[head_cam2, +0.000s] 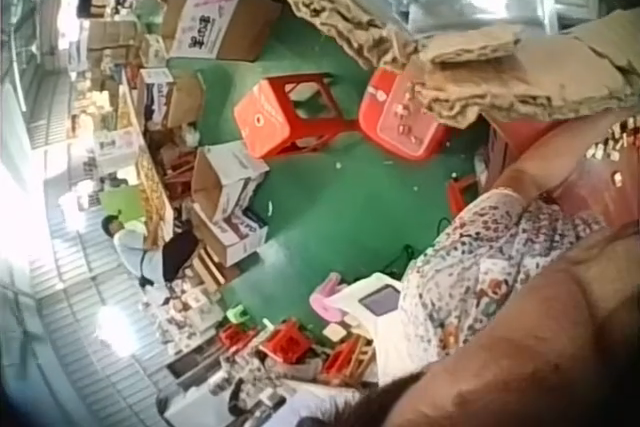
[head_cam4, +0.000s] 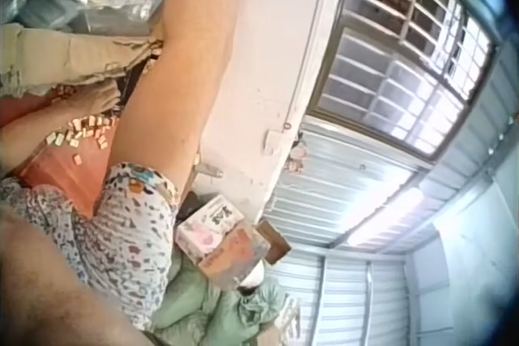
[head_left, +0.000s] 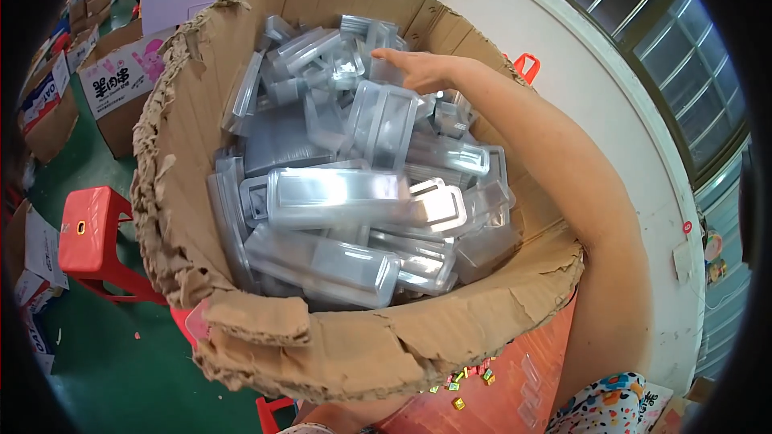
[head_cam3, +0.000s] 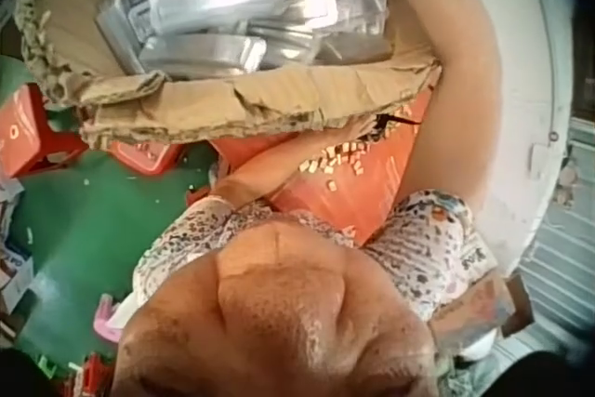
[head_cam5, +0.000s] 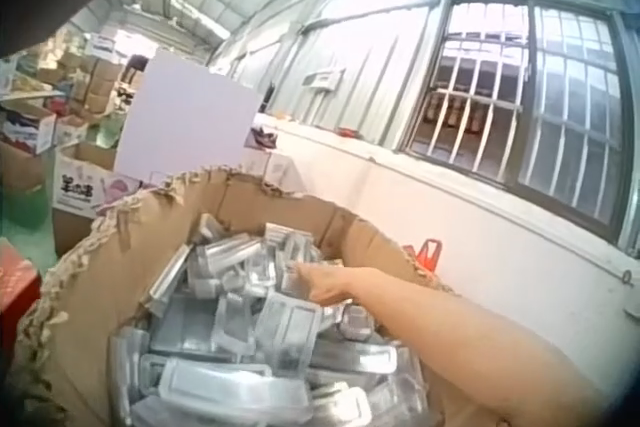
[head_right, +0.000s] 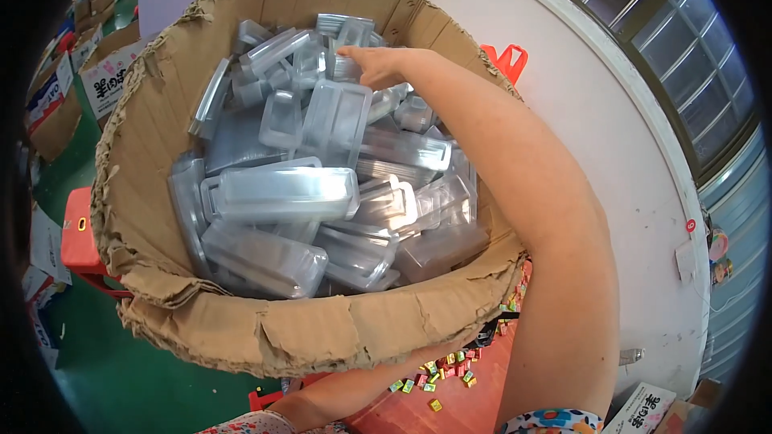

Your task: Packaging small colorful rectangular items into clear plastic tray containers.

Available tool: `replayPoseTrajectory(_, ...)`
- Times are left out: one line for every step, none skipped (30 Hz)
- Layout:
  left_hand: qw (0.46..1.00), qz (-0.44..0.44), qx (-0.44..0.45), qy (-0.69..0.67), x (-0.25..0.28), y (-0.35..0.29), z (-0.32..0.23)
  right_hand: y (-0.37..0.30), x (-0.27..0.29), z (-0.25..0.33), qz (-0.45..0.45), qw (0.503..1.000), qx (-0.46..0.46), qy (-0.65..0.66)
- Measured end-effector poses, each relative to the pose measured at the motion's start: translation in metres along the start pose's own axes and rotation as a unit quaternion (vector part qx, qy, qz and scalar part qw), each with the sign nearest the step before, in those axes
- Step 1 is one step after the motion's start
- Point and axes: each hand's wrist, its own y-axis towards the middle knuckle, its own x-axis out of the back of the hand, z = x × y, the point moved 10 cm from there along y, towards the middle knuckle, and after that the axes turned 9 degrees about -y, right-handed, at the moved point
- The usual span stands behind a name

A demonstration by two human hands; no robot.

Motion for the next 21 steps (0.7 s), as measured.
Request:
replayPoseTrajectory(0.998,-0.020,0.036,-0.055,0.001,0.000,0.006,0.000,0.006,-0.002,-0.029,1.000,-0.003,0.003)
replayPoseTrajectory(0.991,-0.040,0.071,-0.110,0.002,0.000,0.012,-0.001,0.011,-0.005,-0.057,0.998,-0.008,0.006)
replayPoseTrajectory(0.979,-0.061,0.106,-0.165,0.002,0.000,0.018,-0.003,0.015,-0.008,-0.056,0.998,-0.007,0.007)
replayPoseTrajectory(0.962,-0.083,0.140,-0.220,0.001,0.000,0.022,-0.006,0.018,-0.015,-0.037,0.998,-0.035,-0.044)
replayPoseTrajectory(0.941,-0.104,0.172,-0.274,0.000,-0.001,0.027,-0.010,0.020,-0.022,-0.017,0.993,-0.063,-0.095)
replayPoseTrajectory(0.915,-0.124,0.203,-0.327,-0.002,-0.002,0.031,-0.014,0.020,-0.025,-0.016,0.993,-0.065,-0.094)
replayPoseTrajectory(0.884,-0.145,0.233,-0.379,-0.005,-0.002,0.034,-0.018,0.016,-0.036,0.007,0.992,-0.091,-0.091)
replayPoseTrajectory(0.849,-0.164,0.261,-0.429,-0.009,-0.003,0.037,-0.023,0.010,-0.046,0.031,0.989,-0.118,-0.087)
replayPoseTrajectory(0.809,-0.182,0.288,-0.478,-0.013,-0.003,0.039,-0.024,0.007,-0.048,0.014,0.991,-0.113,-0.066)
replayPoseTrajectory(0.767,-0.194,0.318,-0.522,-0.019,-0.007,0.040,-0.024,0.009,-0.043,0.015,0.992,-0.110,-0.062)
replayPoseTrajectory(0.721,-0.205,0.347,-0.564,-0.026,-0.011,0.041,-0.026,0.012,-0.044,0.014,0.991,-0.132,-0.030)
replayPoseTrajectory(0.671,-0.216,0.374,-0.602,-0.033,-0.015,0.041,-0.027,0.014,-0.045,0.013,0.988,-0.153,0.002)
replayPoseTrajectory(0.618,-0.225,0.400,-0.638,-0.040,-0.020,0.040,-0.030,0.021,-0.045,-0.033,0.988,-0.149,0.035)
replayPoseTrajectory(0.563,-0.233,0.423,-0.671,-0.046,-0.024,0.038,-0.032,0.021,-0.047,-0.032,0.988,-0.149,0.039)
replayPoseTrajectory(0.562,-0.229,0.425,-0.672,-0.047,-0.023,0.035,-0.035,0.017,-0.053,-0.016,0.983,-0.170,0.073)
replayPoseTrajectory(0.527,-0.206,0.428,-0.704,-0.052,-0.018,0.030,-0.040,0.011,-0.063,0.000,0.975,-0.193,0.105)
replayPoseTrajectory(0.491,-0.182,0.430,-0.736,-0.057,-0.013,0.023,-0.045,0.007,-0.072,0.014,0.974,-0.209,0.088)
replayPoseTrajectory(0.488,-0.181,0.427,-0.739,-0.054,-0.007,0.020,-0.052,0.002,-0.080,0.016,0.973,-0.214,0.089)
replayPoseTrajectory(0.457,-0.128,0.434,-0.766,-0.058,-0.002,0.010,-0.060,0.008,-0.083,-0.017,0.975,-0.218,0.038)
replayPoseTrajectory(0.424,-0.076,0.437,-0.790,-0.063,0.005,-0.001,-0.069,0.015,-0.087,-0.050,0.973,-0.224,-0.016)
replayPoseTrajectory(0.422,-0.077,0.431,-0.794,-0.073,0.013,-0.017,-0.077,0.016,-0.095,-0.053,0.967,-0.233,-0.088)
